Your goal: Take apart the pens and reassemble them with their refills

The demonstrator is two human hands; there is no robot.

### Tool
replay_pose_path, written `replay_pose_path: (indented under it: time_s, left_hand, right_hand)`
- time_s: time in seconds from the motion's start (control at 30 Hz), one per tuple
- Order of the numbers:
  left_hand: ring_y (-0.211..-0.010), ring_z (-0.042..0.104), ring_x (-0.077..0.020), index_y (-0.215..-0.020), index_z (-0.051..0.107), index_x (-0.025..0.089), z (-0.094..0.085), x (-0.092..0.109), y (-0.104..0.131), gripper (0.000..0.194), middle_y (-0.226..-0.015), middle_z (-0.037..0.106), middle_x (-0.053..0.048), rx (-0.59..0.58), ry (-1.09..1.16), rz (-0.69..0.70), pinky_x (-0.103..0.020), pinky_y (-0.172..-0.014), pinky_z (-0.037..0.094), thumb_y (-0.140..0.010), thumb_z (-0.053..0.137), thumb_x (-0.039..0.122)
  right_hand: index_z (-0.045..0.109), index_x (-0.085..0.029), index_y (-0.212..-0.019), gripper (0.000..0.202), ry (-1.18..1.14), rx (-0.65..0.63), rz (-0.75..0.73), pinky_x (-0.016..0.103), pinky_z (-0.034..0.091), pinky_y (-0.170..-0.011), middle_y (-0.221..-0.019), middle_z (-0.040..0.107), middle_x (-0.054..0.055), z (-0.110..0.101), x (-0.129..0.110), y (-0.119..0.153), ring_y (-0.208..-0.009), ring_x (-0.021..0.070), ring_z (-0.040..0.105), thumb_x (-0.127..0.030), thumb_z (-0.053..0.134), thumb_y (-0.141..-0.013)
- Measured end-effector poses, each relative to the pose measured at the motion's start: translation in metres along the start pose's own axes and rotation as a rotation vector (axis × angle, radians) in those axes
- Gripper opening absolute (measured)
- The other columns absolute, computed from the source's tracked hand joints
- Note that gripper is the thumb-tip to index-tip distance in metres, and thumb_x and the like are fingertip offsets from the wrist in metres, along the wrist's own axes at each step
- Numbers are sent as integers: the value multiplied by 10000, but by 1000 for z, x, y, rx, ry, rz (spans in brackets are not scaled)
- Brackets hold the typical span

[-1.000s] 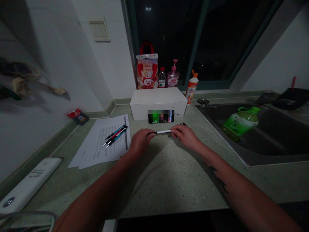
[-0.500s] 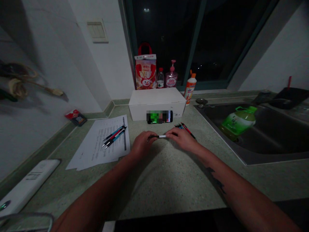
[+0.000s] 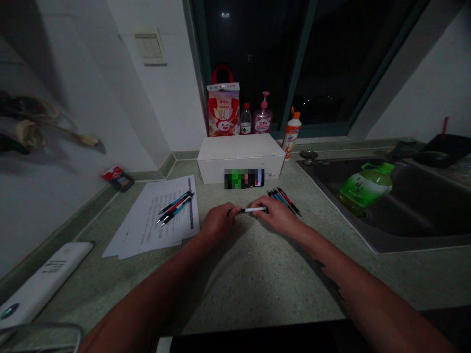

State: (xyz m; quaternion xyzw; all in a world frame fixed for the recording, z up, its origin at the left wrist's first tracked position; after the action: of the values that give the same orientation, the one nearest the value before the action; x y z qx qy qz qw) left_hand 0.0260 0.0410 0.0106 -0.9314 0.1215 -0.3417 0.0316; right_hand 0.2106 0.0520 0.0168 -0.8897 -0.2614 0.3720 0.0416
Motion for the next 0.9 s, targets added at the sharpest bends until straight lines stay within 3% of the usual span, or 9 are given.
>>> replay_pose_path:
  time_s: [0.13, 0.37, 0.6, 0.8, 0.9]
  left_hand:
    - [-650, 590, -190, -678, 652, 218, -1, 2, 0, 396, -674, 673, -40, -2, -15, 21, -318, -654, 393, -971, 436, 375]
    - [-615, 591, -184, -763, 680, 203, 2, 0, 1, 414, -625, 655, -22, -32, -6, -69, -298, -618, 378, -976, 410, 434]
    - [-659, 617, -197, -763, 687, 203, -3, -7, -1, 427, -669, 681, -32, 23, -5, -122, -298, -627, 393, -968, 416, 462]
    - [-914, 666, -191, -1052, 682, 229, 7, -2, 0, 206, -1031, 743, -36, -7, 160, 82, -300, -811, 477, -912, 561, 319]
    - [-912, 667, -188, -1055, 690, 232, 10, 3, 2, 210, -995, 745, -24, -56, 143, 155, -292, -822, 472, -934, 530, 298]
  right_hand:
    - [713, -211, -886, 223, -17, -109, 28, 303, 448, -728, -841, 711, 37, 6, 0, 1, -780, 181, 637, -273, 521, -982]
    - [679, -205, -931, 66, 79, 33, -92, 310, 429, -820, -955, 676, 52, -5, -13, 2, -933, 198, 602, -177, 624, -907]
    - [644, -215, -961, 64, 157, 62, -21, 302, 424, -762, -950, 685, 40, -11, -6, 3, -869, 196, 616, -215, 587, -931]
    - [690, -237, -1025, 141, 186, 52, -64, 326, 446, -825, -1006, 693, 53, -14, -9, 3, -940, 207, 622, -269, 571, -958]
    - [701, -240, -1064, 185, 189, 17, -93, 325, 455, -846, -1014, 687, 58, -9, -12, 4, -974, 210, 620, -308, 552, -977]
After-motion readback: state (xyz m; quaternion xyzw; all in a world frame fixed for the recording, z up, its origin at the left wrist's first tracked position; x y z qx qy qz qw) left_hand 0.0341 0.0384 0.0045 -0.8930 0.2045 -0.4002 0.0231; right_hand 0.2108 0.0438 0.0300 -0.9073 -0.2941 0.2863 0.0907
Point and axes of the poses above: each hand's wrist, its own y-axis away from the middle knuckle, its own z-axis out of the palm, x = y × z, the point moved 5 cm from there along -y, towards the middle knuckle
